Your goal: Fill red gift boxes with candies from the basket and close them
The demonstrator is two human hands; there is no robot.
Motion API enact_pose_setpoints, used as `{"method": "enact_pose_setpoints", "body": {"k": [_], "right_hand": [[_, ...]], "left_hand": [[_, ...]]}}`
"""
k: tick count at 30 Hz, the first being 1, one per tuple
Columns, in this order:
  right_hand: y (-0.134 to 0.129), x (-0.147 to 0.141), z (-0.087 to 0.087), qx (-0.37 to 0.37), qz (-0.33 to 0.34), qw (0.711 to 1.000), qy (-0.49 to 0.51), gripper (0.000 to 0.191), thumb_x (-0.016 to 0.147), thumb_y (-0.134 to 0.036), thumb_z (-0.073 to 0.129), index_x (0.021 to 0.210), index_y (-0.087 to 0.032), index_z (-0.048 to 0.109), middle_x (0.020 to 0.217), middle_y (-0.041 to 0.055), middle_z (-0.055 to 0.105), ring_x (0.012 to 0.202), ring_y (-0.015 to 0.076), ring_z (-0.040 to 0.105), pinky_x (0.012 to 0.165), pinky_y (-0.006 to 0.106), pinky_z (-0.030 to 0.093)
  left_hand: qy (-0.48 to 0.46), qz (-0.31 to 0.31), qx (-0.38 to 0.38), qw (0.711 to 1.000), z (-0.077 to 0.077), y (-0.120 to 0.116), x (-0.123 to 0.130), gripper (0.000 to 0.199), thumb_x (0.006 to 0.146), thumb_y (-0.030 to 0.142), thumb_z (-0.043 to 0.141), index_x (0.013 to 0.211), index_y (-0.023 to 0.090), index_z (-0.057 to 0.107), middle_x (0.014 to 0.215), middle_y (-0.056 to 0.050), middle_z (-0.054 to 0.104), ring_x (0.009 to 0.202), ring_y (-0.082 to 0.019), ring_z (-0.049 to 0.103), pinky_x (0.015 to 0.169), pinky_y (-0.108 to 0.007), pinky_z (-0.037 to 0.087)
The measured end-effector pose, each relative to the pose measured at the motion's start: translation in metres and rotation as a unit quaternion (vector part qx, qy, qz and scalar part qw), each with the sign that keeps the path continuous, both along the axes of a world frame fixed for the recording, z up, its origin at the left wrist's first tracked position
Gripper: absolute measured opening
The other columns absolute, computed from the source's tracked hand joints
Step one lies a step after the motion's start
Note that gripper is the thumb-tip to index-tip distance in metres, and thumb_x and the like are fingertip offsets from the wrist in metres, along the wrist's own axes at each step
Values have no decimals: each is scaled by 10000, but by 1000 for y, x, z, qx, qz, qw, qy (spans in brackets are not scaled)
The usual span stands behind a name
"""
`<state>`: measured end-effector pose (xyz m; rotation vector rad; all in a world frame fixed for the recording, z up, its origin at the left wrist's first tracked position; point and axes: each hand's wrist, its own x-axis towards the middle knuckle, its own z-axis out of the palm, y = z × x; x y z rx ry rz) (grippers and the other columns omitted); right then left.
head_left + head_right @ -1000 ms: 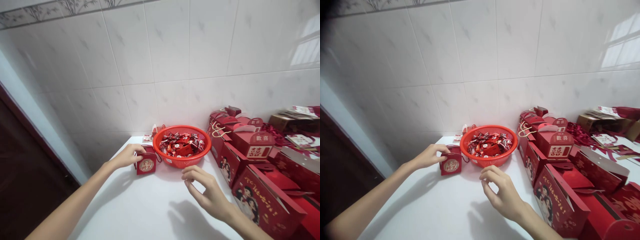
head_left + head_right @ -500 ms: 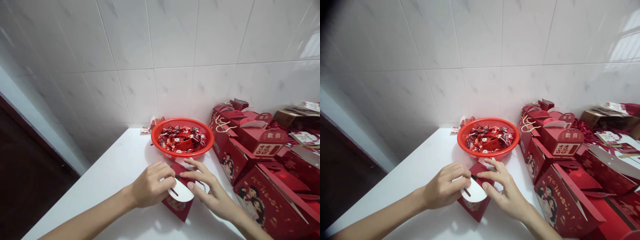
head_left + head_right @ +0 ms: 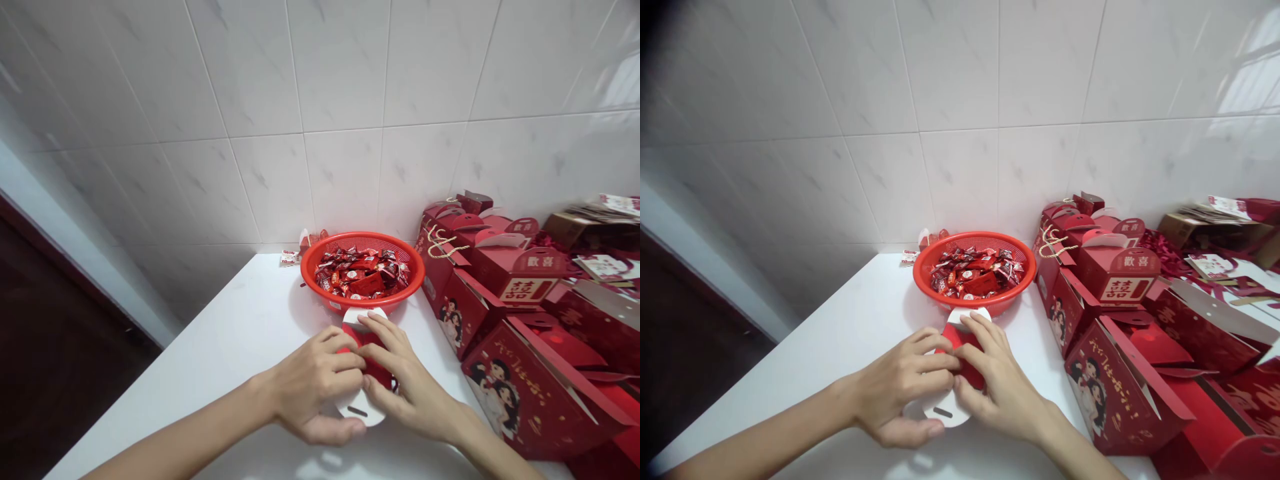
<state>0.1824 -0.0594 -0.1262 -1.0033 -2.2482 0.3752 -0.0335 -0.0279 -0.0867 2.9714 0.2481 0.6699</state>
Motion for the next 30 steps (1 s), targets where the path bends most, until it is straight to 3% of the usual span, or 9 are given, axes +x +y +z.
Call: {"method": "enact_pose_setpoints", "body": {"k": [4, 9, 15, 18, 21, 24, 27, 30], "right_hand": [[0, 0, -2, 15, -7, 1000, 18, 211, 930, -293, 568, 1094, -201, 664, 1511, 140, 448, 1464, 333, 323, 1164, 566, 350], [-1, 0, 0, 16, 15, 1000, 18, 176, 885, -273, 603, 1023, -187, 668, 1515, 151, 447, 1460, 346, 328, 1161, 563, 353], [-8, 0, 13, -22, 74, 996, -36, 236, 803, -193, 633, 1024, -203, 717, 1570, 104, 393, 1502, 359, 239, 1191, 561, 290], [-10, -2, 13, -11, 90, 996, -12, 413, 799, -249, 676, 1206, -185, 647, 1532, 144, 425, 1484, 337, 286, 1202, 528, 294], [-8, -4, 7, 16, 96, 995, 28, 576, 810, -333, 724, 1333, -172, 543, 1521, 171, 416, 1465, 317, 322, 1202, 492, 315], [-5, -4, 1, 23, 72, 996, 54, 479, 798, -406, 778, 1177, -178, 596, 1515, 176, 414, 1451, 326, 339, 1199, 487, 324], [-4, -4, 0, 20, 64, 995, 71, 372, 776, -437, 811, 946, -194, 588, 1496, 163, 439, 1425, 319, 380, 1186, 464, 348], [-5, -5, 2, 30, 72, 992, 99, 363, 778, -417, 818, 868, -207, 536, 1474, 140, 467, 1397, 294, 421, 1168, 420, 376]], "left_hand": [[13, 10, 5, 1000, 5, -1, 0, 278, 1001, 304, 411, 886, 160, 619, 935, -108, 714, 943, -255, 554, 870, -422, 423], [7, -9, -9, 1000, 4, -2, 2, 262, 994, 237, 405, 850, 166, 612, 866, -91, 720, 882, -234, 563, 855, -416, 445], [-110, -26, -6, 994, 5, -3, 3, 212, 943, 166, 444, 776, 178, 575, 669, -49, 682, 719, -206, 560, 735, -383, 443], [-118, 19, -26, 992, 7, -1, 2, 174, 942, 153, 456, 833, 171, 591, 790, -65, 702, 746, -197, 589, 732, -356, 452], [-65, 61, -69, 994, 7, 4, 0, 174, 976, 197, 438, 998, 162, 607, 1007, -102, 707, 884, -210, 627, 802, -341, 474], [-7, 60, -101, 993, 6, 8, 0, 221, 996, 247, 416, 1101, 164, 592, 1085, -112, 693, 997, -235, 614, 908, -370, 467], [27, 38, -115, 992, 5, 9, 3, 217, 993, 255, 404, 1037, 186, 605, 1065, -99, 686, 1050, -247, 581, 975, -394, 449], [38, 28, -113, 992, 4, 8, 6, 201, 979, 242, 409, 993, 194, 604, 1075, -97, 667, 1099, -253, 547, 1023, -415, 424]]}}
